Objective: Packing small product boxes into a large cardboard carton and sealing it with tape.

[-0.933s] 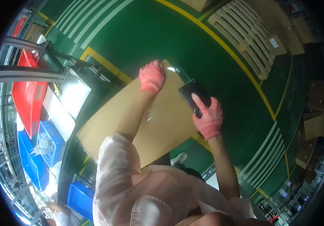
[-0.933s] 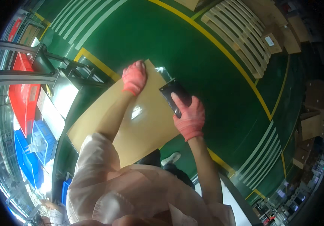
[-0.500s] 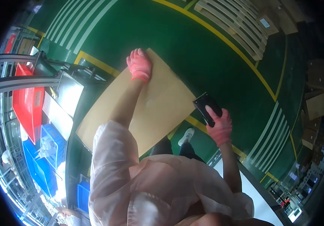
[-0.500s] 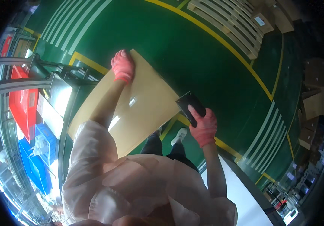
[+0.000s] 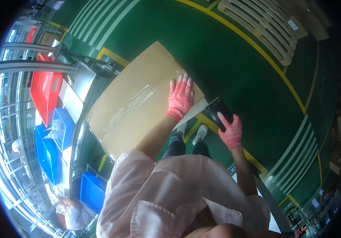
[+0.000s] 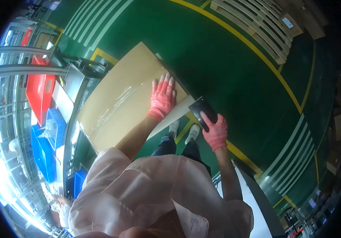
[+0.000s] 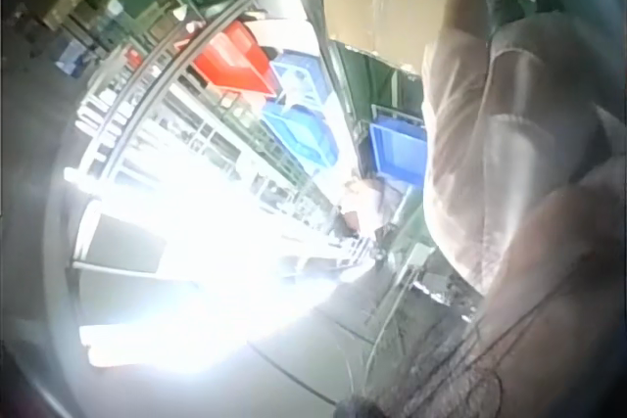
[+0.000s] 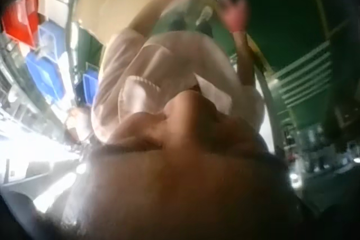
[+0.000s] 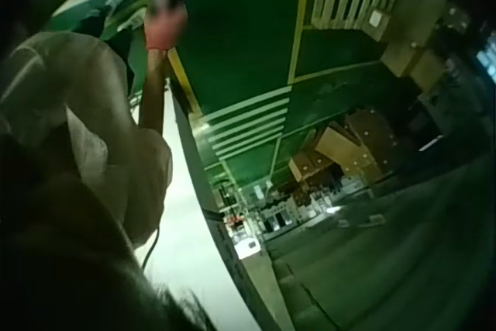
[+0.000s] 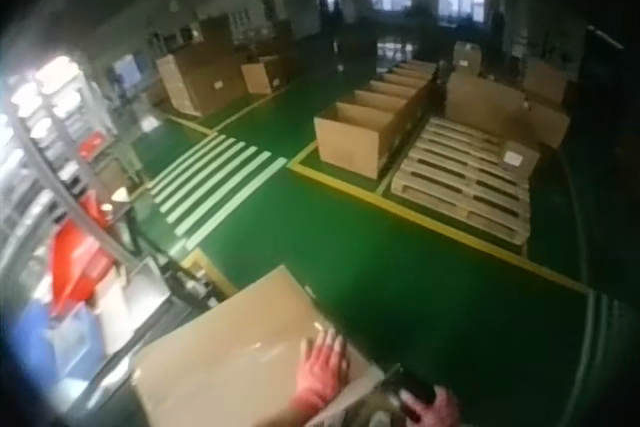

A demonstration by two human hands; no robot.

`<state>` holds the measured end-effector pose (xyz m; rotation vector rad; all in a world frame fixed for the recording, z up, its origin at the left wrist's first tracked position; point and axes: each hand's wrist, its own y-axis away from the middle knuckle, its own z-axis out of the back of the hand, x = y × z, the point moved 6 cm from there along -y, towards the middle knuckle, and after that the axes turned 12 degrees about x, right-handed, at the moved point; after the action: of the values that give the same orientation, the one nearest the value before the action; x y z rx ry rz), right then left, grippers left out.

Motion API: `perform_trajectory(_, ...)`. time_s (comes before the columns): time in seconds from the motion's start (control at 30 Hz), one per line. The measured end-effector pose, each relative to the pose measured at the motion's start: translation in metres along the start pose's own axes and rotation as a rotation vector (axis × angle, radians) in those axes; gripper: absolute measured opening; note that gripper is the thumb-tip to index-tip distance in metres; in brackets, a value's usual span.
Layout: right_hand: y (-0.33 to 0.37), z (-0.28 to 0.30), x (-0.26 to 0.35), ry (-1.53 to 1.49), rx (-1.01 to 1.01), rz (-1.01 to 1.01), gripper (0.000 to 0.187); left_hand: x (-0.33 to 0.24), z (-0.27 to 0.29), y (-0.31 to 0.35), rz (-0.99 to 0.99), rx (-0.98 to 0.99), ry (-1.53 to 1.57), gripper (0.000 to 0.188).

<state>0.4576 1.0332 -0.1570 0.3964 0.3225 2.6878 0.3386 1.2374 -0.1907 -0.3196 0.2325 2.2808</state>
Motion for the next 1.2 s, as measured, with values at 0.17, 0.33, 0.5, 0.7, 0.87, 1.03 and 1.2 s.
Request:
perform_trajectory(0.17, -0.045, -0.015, 0.008, -0.057, 0.093, -0.001, 0.075, -0.014, 0.009, -0.007, 0.051, 0.030, 0.039, 0.073)
perform_trajectory(0.33, -0.053, -0.003, 0.030, 0.127, 0.184, 0.008, 0.071, -0.018, 0.003, -0.006, 0.239, 0.122, -0.112, 0.095)
perform_trajectory(0.5, -0.063, -0.094, -0.043, 0.465, 0.347, -0.043, 0.038, -0.034, 0.000, -0.024, 0.257, 0.124, -0.220, 0.102)
perform_trajectory(0.7, 0.022, -0.096, -0.053, 0.132, 0.614, 0.049, 0.065, -0.004, -0.014, 0.005, 0.361, 0.115, -0.270, 0.087)
perform_trajectory(0.87, 0.056, -0.053, -0.060, 0.188, 0.770, 0.057, 0.068, 0.012, -0.010, 0.055, 0.279, -0.048, 0.152, 0.069)
perform_trajectory(1.03, 0.039, -0.020, -0.050, -0.395, 0.795, 0.223, 0.077, 0.148, 0.004, 0.208, 1.006, -0.101, 0.073, 0.068)
perform_trajectory(1.2, 0.007, 0.038, 0.094, -0.802, 0.964, 0.499, 0.073, 0.217, -0.009, 0.332, 1.383, -0.158, 0.082, 0.077)
